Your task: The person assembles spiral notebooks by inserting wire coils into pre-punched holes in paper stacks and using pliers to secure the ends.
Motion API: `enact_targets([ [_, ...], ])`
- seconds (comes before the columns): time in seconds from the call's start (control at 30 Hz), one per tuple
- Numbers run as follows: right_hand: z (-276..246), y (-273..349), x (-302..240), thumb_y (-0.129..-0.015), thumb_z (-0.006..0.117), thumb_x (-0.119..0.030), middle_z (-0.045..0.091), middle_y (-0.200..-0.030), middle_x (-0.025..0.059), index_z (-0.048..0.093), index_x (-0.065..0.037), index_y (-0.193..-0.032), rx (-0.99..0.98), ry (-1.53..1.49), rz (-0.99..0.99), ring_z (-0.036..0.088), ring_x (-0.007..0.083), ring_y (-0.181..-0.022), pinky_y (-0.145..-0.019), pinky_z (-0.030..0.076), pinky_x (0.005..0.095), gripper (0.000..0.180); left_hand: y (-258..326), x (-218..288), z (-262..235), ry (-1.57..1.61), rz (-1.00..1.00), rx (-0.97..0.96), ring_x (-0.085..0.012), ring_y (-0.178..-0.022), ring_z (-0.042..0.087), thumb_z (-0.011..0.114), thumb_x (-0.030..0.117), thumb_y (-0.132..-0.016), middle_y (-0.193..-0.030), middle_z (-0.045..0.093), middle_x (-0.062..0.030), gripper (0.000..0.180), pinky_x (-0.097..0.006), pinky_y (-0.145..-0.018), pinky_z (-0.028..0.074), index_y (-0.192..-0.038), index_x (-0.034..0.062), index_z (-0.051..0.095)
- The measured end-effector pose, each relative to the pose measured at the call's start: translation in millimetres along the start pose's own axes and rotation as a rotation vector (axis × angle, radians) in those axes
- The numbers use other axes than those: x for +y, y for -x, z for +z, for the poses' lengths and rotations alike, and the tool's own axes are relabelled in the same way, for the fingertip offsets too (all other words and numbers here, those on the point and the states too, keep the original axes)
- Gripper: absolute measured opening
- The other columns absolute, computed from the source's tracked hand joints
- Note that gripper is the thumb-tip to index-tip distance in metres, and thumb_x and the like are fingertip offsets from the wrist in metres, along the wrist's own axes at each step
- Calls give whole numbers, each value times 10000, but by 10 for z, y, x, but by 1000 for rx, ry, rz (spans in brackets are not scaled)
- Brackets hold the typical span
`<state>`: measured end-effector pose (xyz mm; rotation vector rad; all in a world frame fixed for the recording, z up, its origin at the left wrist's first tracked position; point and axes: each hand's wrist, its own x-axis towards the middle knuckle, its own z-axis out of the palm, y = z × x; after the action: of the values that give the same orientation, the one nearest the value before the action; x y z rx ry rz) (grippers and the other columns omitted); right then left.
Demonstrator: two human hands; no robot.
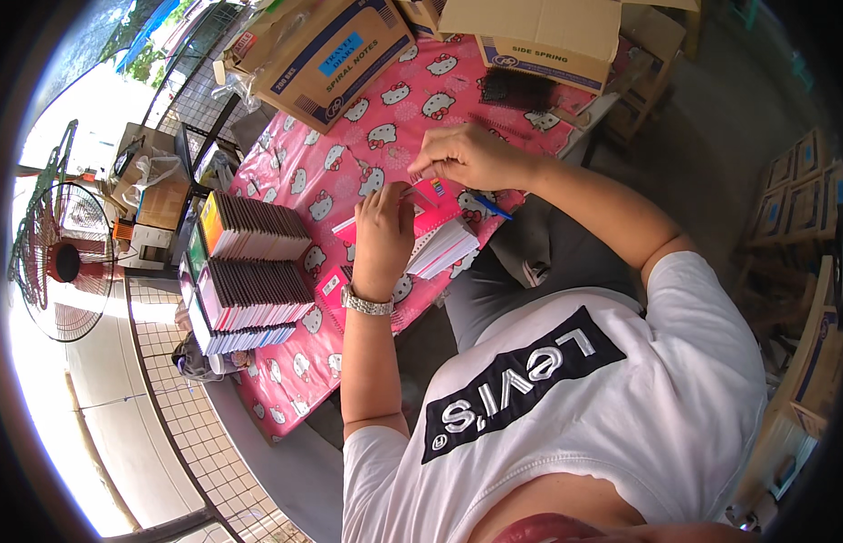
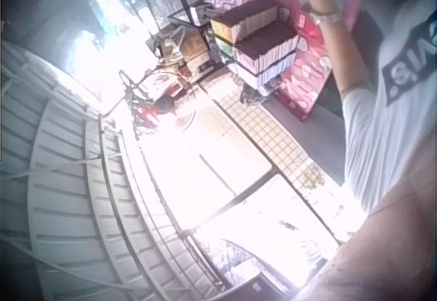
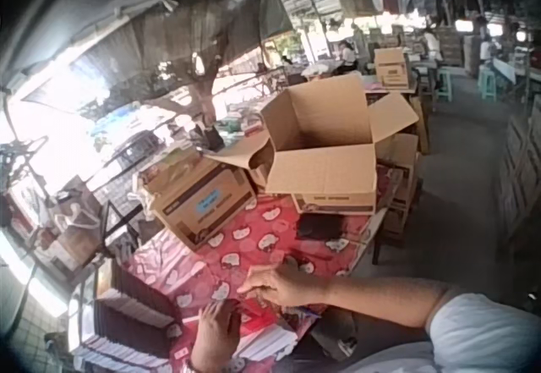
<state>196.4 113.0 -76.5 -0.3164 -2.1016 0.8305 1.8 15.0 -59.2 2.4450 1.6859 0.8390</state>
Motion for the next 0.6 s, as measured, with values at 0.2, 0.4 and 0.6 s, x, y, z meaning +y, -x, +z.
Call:
enact_targets([
  [0.2,20,-12,-64,-809,637,68,649,-890,82,692,-21,-978,-38,-15,-18,663,187,-771,-662,509,307,199,20,19,-12,69,-43,36,-354,-901,585,548,51,-899,-946,641,-164,191,-448,-827,425,-1087,19,551],
  [0.4,-57,33,-102,-812,674,-43,635,-934,90,681,-36,-1010,-165,-4,147,660,231,-827,-702,508,341,198,19,82,19,-56,-28,-7,-329,-932,598,569,43,-874,-984,646,-146,229,-437,-835,421,-1099,27,532],
  [0.6,-19,21,-235,-856,677,-77,564,-986,90,631,-26,-980,-231,178,68,629,236,-915,-772,497,345,142,81,155,19,-72,0,83,-309,-914,599,581,54,-870,-1020,646,-118,245,-428,-823,412,-1108,38,523],
])
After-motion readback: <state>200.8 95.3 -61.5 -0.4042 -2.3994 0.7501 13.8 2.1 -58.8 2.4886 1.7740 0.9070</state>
